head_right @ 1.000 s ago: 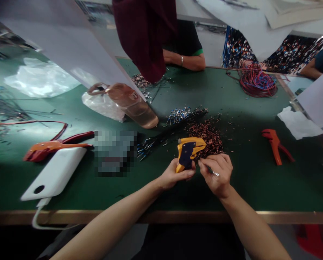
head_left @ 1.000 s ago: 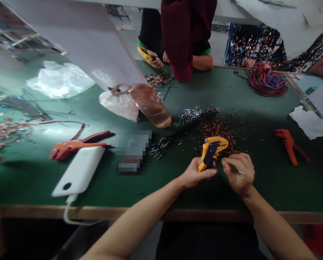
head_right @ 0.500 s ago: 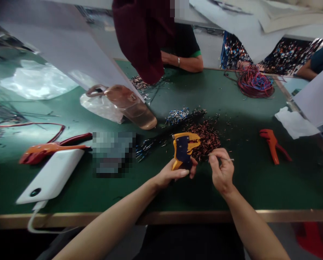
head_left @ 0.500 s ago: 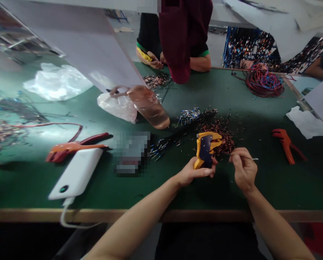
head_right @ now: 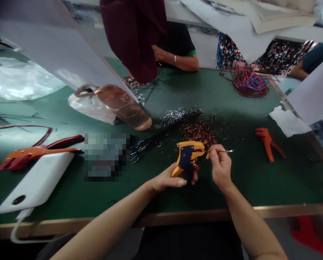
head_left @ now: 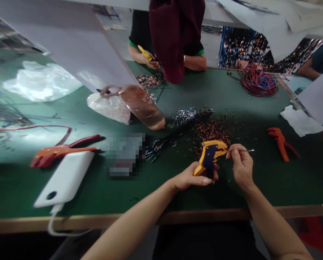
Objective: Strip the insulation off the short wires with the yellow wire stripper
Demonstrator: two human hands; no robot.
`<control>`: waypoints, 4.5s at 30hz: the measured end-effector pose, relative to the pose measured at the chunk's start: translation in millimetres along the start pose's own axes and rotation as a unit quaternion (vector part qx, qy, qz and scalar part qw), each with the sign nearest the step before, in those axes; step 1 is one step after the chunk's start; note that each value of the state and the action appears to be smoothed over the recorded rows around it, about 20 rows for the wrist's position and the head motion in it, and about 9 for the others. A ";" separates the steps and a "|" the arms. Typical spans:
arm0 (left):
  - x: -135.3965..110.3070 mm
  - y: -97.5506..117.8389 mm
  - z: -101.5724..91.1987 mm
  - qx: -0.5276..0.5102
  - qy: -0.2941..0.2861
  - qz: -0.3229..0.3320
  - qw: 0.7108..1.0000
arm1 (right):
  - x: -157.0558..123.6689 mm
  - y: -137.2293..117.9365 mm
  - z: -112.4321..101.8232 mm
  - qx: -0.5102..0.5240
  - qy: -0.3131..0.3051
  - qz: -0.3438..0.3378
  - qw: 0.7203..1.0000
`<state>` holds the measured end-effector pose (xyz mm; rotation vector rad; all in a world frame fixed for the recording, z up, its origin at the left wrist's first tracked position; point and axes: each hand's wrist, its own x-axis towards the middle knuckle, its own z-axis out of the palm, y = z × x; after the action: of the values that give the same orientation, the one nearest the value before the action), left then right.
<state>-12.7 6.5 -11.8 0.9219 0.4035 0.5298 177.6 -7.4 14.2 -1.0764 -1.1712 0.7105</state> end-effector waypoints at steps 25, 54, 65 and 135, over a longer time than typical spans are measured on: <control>-0.5 4.6 10.1 0.083 0.089 -0.004 0.993 | -4.5 11.7 -3.4 0.097 -0.019 0.132 0.986; 1.9 3.0 -1.2 0.033 0.050 0.024 0.998 | -0.2 11.7 -0.8 0.106 0.032 0.114 0.987; 0.8 1.0 2.5 0.010 0.018 -0.004 1.000 | -2.1 13.2 -1.0 0.099 0.012 0.139 0.985; 4.9 1.9 8.4 0.027 0.143 0.042 0.988 | -10.4 -6.7 5.0 -0.288 -0.040 -0.310 0.905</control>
<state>-4.8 4.9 -6.1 0.9200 0.6435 0.7346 169.4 -17.7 16.7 -1.0581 -1.7412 -0.1108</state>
